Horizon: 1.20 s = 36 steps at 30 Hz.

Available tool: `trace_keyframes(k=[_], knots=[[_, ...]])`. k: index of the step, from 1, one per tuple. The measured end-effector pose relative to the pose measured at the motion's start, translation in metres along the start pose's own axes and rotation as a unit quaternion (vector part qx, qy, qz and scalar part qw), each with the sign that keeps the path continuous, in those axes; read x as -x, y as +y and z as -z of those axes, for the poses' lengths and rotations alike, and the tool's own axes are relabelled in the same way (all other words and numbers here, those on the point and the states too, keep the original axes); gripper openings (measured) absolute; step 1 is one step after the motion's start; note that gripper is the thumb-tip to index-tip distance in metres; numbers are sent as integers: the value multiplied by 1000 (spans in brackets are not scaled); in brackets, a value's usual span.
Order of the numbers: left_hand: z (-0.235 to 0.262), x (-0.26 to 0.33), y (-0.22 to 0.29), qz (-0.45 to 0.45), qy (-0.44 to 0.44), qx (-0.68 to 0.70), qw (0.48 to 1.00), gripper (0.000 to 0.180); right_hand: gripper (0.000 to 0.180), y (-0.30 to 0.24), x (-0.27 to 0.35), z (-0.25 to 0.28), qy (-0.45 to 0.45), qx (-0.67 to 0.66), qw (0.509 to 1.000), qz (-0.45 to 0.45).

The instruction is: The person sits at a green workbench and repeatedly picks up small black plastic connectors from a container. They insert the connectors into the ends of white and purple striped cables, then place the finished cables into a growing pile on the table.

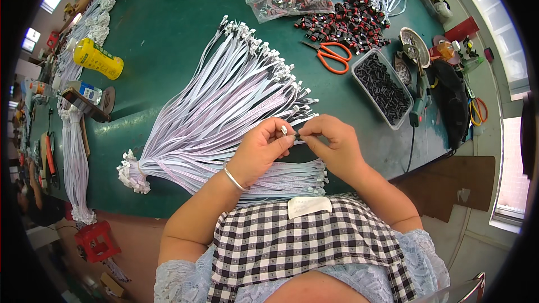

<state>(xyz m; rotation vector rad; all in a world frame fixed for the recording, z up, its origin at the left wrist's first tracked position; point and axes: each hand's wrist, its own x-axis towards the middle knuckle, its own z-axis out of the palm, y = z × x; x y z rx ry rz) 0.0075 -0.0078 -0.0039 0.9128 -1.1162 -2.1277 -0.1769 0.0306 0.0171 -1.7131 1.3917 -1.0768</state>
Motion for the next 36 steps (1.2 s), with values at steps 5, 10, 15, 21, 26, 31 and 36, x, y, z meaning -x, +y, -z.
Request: trace_keyframes(k=[5, 10, 15, 21, 26, 31, 36], knots=[[3, 0, 0, -10, -13, -90, 996, 17, 11, -2, -2, 2, -3, 38, 999, 15], [10, 2, 6, -36, -37, -237, 970, 28, 12, 6, 3, 5, -49, -38, 996, -70], [5, 2, 11, -17, -22, -128, 991, 36, 26, 3, 5, 0, -30, -104, 990, -92], [3, 4, 16, 8, -24, -30, 999, 37, 38, -9, 6, 0, -69, 48, 996, -28], [-1, 2, 14, -35, 8, -79, 996, 35, 39, 0, 9, -1, -19, -48, 998, -25], [-7, 6, 8, -96, 35, -160, 982, 31, 36, -4, 8, 5, -54, -39, 995, -67], [-5, 6, 5, -57, 20, -129, 990, 28, 24, -5, 15, -1, -22, 23, 999, -17]])
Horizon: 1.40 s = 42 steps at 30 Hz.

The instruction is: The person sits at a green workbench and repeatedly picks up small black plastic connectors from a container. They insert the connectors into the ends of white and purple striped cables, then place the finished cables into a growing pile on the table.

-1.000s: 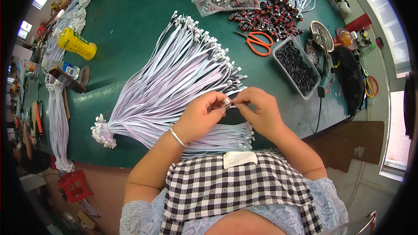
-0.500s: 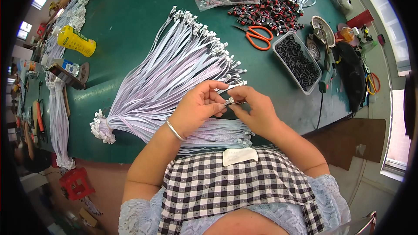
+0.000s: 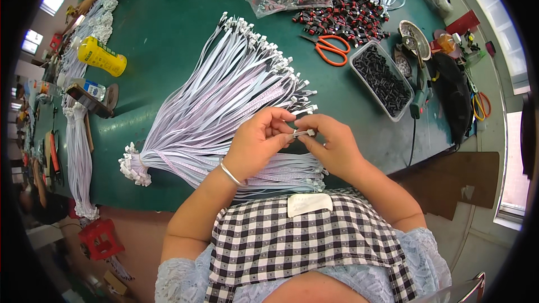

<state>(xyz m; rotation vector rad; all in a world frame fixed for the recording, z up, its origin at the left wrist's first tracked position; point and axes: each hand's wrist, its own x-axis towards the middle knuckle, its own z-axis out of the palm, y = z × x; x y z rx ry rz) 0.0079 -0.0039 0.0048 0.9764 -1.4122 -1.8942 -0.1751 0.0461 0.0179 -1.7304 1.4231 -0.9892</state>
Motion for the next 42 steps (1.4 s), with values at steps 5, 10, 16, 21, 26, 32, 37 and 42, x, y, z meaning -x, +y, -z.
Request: trace_keyframes(k=[5, 10, 16, 21, 26, 32, 37, 42], knots=[[-14, -1, -1, -125, 38, -288, 949, 26, 13, 22, 3, -3, 18, 175, 973, 147], [-11, 4, 4, -263, 48, -518, 812, 31, 10, 30, 2, -5, 12, 267, 947, 179], [25, 1, 2, -275, 49, -592, 756, 21, 6, 32, -16, -4, 0, 334, 923, 191], [41, -17, 4, -319, 72, -622, 711, 19, 2, 42, -52, -2, 6, 348, 915, 203], [50, -37, 1, -335, 85, -620, 704, 20, 1, 46, -67, -2, 9, 337, 918, 207], [53, -36, -1, -330, 84, -621, 706, 18, 12, 34, -48, -3, 52, 310, 924, 216], [43, -22, 0, -332, 80, -628, 699, 17, 18, 3, 12, 8, -53, 224, 958, 170], [28, -5, 10, -329, 54, -627, 704, 15, 18, 10, 44, -7, -14, 296, 932, 210]])
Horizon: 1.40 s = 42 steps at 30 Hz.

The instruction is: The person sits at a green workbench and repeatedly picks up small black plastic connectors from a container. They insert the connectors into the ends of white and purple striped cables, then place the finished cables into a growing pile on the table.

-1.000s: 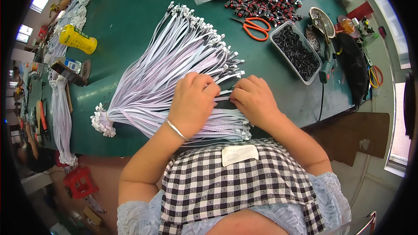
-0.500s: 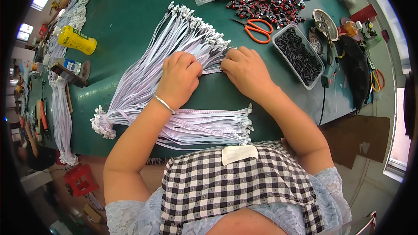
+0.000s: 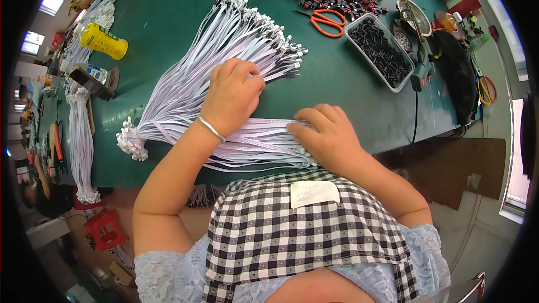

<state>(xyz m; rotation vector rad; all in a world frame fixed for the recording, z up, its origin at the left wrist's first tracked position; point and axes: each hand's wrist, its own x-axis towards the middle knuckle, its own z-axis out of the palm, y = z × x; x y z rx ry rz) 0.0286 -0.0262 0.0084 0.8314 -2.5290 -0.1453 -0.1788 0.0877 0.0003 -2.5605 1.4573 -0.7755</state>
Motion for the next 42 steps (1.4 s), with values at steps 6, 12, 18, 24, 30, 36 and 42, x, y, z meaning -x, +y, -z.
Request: trace_keyframes(k=[6, 12, 18, 24, 30, 36, 42], knots=[[8, 23, 24, 32, -173, 191, 966, 15, 18, -13, 17, -5, 81, 8, 996, 32], [-2, 12, 28, 57, -150, 223, 962, 14, 19, -22, 29, 2, 6, 11, 998, 70], [-1, -8, 38, 106, -215, 326, 915, 15, 21, -10, 28, 2, -2, -130, 991, 42], [-18, -21, 36, 123, -229, 349, 900, 14, 23, 60, 11, 58, 102, -54, 988, -102], [-25, -20, 33, 334, -205, 572, 721, 18, 21, 137, -1, 90, -1, 247, 951, -188], [-18, -9, 44, 358, -247, 587, 683, 22, 22, 154, -10, 86, -142, 243, 926, -252], [-18, -9, 51, 152, -105, 313, 931, 11, 14, 154, -10, 85, -126, 252, 938, -203]])
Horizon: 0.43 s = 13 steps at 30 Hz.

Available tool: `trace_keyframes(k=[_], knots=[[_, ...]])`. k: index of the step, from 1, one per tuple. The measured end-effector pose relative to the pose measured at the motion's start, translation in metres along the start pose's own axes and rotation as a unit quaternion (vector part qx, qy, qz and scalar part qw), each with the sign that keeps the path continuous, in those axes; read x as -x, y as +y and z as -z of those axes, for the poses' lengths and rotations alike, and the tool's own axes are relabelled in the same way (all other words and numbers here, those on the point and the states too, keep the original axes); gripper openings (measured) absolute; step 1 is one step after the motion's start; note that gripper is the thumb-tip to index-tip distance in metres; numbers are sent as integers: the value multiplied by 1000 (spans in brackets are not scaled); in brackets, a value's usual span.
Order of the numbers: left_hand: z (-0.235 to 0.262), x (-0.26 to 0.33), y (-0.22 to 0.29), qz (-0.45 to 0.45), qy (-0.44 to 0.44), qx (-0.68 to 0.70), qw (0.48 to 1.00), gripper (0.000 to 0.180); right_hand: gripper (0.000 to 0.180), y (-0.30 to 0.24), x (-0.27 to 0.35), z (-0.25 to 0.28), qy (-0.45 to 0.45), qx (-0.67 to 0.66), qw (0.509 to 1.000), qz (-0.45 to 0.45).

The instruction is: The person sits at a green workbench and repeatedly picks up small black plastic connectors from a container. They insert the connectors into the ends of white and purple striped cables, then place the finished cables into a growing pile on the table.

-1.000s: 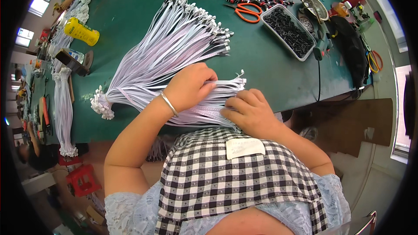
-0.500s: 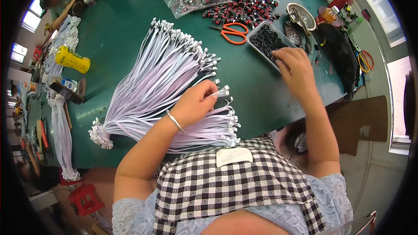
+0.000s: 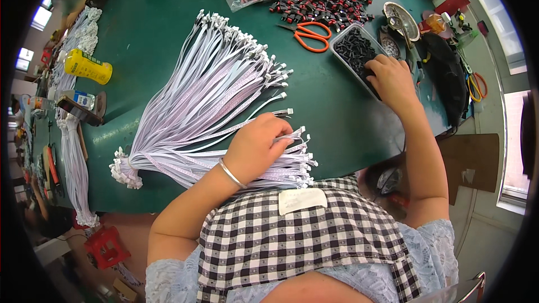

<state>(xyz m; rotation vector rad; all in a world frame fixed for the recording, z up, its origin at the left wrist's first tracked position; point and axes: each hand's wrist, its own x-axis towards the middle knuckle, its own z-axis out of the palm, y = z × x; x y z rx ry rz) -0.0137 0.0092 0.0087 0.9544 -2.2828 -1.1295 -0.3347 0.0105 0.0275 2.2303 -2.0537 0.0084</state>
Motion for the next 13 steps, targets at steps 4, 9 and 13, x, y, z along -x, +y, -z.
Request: trace_keyframes(k=[4, 9, 13], knots=[[5, -7, 3, -100, 30, -93, 990, 12, 13, 3, -9, 3, -49, -11, 999, 1], [17, -12, 6, -65, -19, -115, 991, 14, 13, 6, -17, 7, -87, -5, 996, 1], [14, -8, -5, -66, -59, -150, 985, 17, 22, 6, -15, 4, -51, -38, 998, 13]])
